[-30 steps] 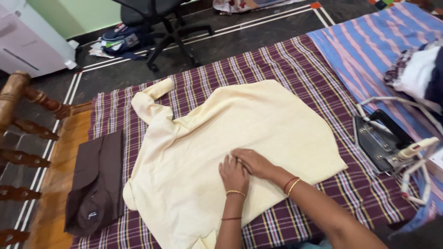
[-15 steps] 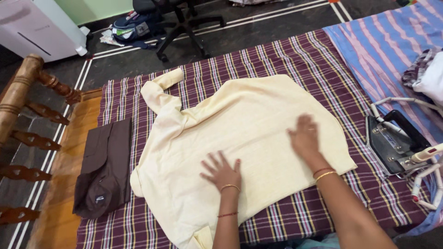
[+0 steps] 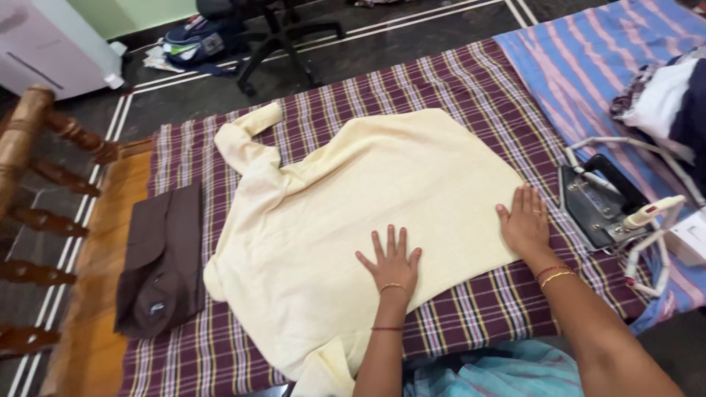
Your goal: The person irons a shirt using an iron, pressing the fabric on a flat surface, then folds the shirt by hand.
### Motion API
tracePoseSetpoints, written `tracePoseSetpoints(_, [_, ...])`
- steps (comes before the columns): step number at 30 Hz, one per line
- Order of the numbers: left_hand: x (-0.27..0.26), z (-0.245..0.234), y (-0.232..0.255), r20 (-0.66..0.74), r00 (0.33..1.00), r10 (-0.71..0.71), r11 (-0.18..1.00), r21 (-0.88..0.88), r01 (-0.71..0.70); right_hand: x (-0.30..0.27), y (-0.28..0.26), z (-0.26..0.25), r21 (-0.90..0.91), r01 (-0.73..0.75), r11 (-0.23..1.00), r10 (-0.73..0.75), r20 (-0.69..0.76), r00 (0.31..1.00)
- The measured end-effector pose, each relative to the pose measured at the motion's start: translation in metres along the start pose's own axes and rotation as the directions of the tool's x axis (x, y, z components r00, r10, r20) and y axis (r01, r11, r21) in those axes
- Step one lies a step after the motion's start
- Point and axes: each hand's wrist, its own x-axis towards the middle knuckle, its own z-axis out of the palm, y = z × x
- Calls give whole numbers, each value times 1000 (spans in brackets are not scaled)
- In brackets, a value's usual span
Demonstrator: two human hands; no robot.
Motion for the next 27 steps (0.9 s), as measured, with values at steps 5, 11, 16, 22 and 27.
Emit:
tracePoseSetpoints(5, [12,-8,-10,204,979,-29,998,-41,38,4,-81,6,-152,119,981,-117,22,993])
tracePoseSetpoints(11, [36,2,-107,1,993,-116,993,24,116,-38,-249,13,218,675,705,-688,-21,725])
tracePoseSetpoints(16, [-14,-38,-209,-378,907,-187,968,85,235,-79,-312,7,177,848,500,-866,79,494])
tracePoseSetpoints(22, [-43,-43,-223,-484,827,-287,949,-30,313,-50,-285,23,2,716,698,-709,142,690])
tracePoseSetpoints(27, [-10,-54,-216,-252,895,-368,928,-38,370,-32,-292,25,-28,635,772,-635,5,772])
